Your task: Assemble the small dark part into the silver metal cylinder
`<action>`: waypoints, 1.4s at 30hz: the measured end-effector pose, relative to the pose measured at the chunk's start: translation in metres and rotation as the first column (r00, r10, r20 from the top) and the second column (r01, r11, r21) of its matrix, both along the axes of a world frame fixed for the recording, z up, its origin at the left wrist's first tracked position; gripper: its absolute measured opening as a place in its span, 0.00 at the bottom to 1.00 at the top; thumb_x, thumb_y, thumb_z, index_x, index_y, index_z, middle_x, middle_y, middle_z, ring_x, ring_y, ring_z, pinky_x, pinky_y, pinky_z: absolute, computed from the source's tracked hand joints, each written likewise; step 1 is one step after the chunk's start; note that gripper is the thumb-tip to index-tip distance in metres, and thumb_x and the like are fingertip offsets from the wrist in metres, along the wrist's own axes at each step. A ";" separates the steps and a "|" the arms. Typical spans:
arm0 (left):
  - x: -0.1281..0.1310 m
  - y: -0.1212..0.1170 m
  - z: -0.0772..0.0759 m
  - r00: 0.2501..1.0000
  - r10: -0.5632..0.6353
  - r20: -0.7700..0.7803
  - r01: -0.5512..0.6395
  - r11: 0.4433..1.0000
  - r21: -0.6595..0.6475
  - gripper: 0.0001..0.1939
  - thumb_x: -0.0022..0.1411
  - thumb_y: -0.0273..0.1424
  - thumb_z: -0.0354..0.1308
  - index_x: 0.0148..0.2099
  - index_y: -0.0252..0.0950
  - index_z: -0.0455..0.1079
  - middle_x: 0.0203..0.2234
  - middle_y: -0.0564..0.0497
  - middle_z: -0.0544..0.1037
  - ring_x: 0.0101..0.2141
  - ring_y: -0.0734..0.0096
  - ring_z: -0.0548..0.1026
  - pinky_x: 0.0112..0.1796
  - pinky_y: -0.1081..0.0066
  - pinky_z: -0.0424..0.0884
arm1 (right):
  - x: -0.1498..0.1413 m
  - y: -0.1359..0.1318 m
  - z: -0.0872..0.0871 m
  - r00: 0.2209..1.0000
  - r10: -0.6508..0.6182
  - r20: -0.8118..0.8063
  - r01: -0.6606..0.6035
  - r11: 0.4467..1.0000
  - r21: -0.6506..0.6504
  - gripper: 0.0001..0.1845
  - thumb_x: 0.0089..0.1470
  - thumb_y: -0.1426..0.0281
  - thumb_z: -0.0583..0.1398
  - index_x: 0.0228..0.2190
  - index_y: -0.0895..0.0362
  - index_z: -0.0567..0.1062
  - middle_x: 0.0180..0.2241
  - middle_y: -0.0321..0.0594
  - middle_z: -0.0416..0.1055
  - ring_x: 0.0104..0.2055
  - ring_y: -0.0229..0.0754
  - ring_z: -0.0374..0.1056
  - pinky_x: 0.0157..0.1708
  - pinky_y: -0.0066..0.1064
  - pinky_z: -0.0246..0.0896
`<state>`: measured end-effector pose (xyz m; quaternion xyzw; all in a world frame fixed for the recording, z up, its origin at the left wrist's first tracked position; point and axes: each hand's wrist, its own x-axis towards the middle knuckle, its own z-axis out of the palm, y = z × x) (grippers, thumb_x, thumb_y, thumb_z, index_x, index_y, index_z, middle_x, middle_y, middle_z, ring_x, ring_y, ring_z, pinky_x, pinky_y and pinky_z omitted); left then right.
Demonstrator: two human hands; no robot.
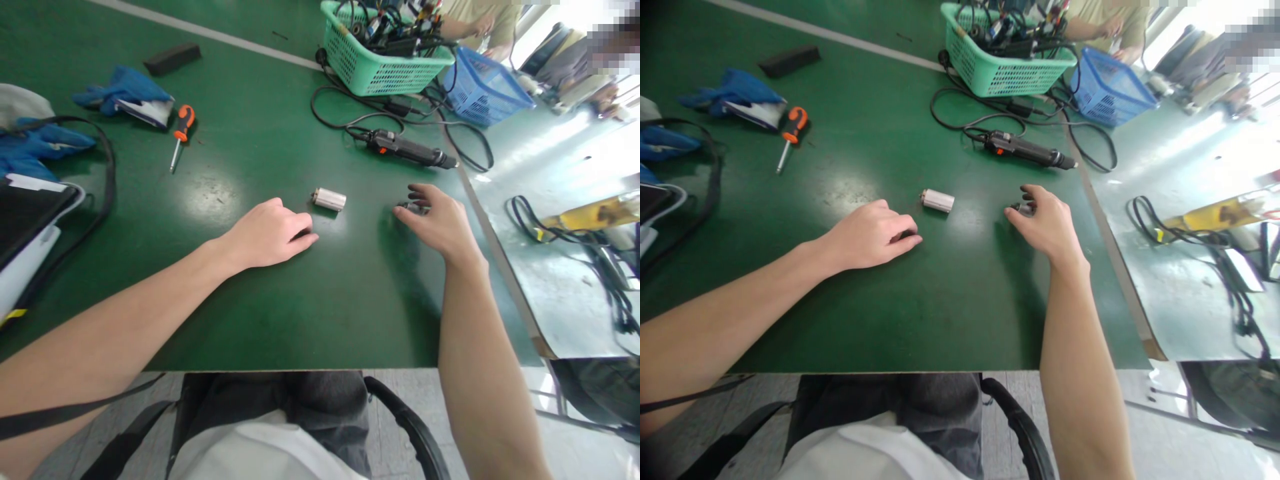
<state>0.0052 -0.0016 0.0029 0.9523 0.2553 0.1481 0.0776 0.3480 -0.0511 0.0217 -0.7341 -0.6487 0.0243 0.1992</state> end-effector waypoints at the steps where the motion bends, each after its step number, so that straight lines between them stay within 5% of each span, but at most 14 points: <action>1: 0.000 0.000 0.000 1.000 0.000 -0.002 0.000 1.000 -0.002 0.17 0.74 0.40 0.50 0.38 0.36 0.75 0.25 0.51 0.80 0.25 0.70 0.73 0.38 0.64 0.65 | -0.005 0.000 0.001 1.000 -0.002 -0.025 0.004 0.998 0.062 0.31 0.56 0.56 0.63 0.58 0.57 0.74 0.53 0.52 0.78 0.52 0.58 0.75 0.53 0.50 0.70; 5: 0.000 -0.001 0.000 1.000 0.008 -0.012 -0.008 1.000 0.006 0.17 0.74 0.39 0.51 0.39 0.36 0.75 0.26 0.50 0.80 0.26 0.68 0.74 0.39 0.63 0.65 | -0.046 0.005 0.007 0.993 0.098 -0.066 -0.077 0.960 0.270 0.26 0.63 0.57 0.58 0.58 0.54 0.72 0.56 0.50 0.75 0.56 0.55 0.72 0.54 0.48 0.70; 12: -0.002 -0.001 -0.001 0.999 0.024 0.026 -0.025 0.998 0.054 0.15 0.73 0.37 0.51 0.38 0.36 0.74 0.24 0.51 0.79 0.25 0.69 0.73 0.39 0.63 0.66 | -0.114 0.021 -0.012 0.887 0.461 0.031 -0.460 0.874 0.154 0.20 0.64 0.60 0.59 0.54 0.56 0.74 0.51 0.52 0.76 0.55 0.58 0.69 0.57 0.52 0.65; 18: -0.001 -0.003 0.003 0.996 0.067 0.066 -0.071 0.996 0.054 0.12 0.72 0.37 0.51 0.41 0.36 0.72 0.24 0.52 0.78 0.25 0.67 0.72 0.39 0.63 0.67 | -0.111 0.006 -0.013 0.854 0.520 0.022 -0.518 0.846 0.127 0.14 0.61 0.71 0.59 0.48 0.54 0.74 0.46 0.49 0.74 0.50 0.56 0.68 0.52 0.48 0.66; 25: 0.000 -0.005 0.004 0.992 0.116 0.054 -0.116 0.993 0.003 0.13 0.72 0.39 0.51 0.47 0.37 0.71 0.25 0.52 0.76 0.26 0.65 0.71 0.34 0.65 0.64 | -0.117 -0.022 -0.002 0.795 0.601 -0.085 -0.597 0.799 0.070 0.19 0.58 0.74 0.59 0.51 0.54 0.72 0.46 0.47 0.73 0.50 0.53 0.69 0.52 0.44 0.67; 42: 0.002 -0.006 0.006 0.986 0.165 -0.005 -0.165 0.986 -0.006 0.17 0.73 0.41 0.48 0.49 0.36 0.72 0.28 0.50 0.78 0.29 0.62 0.73 0.32 0.66 0.62 | -0.125 -0.020 -0.020 0.822 0.569 -0.024 -0.563 0.818 0.123 0.17 0.68 0.63 0.59 0.54 0.55 0.75 0.46 0.49 0.74 0.48 0.55 0.70 0.51 0.48 0.68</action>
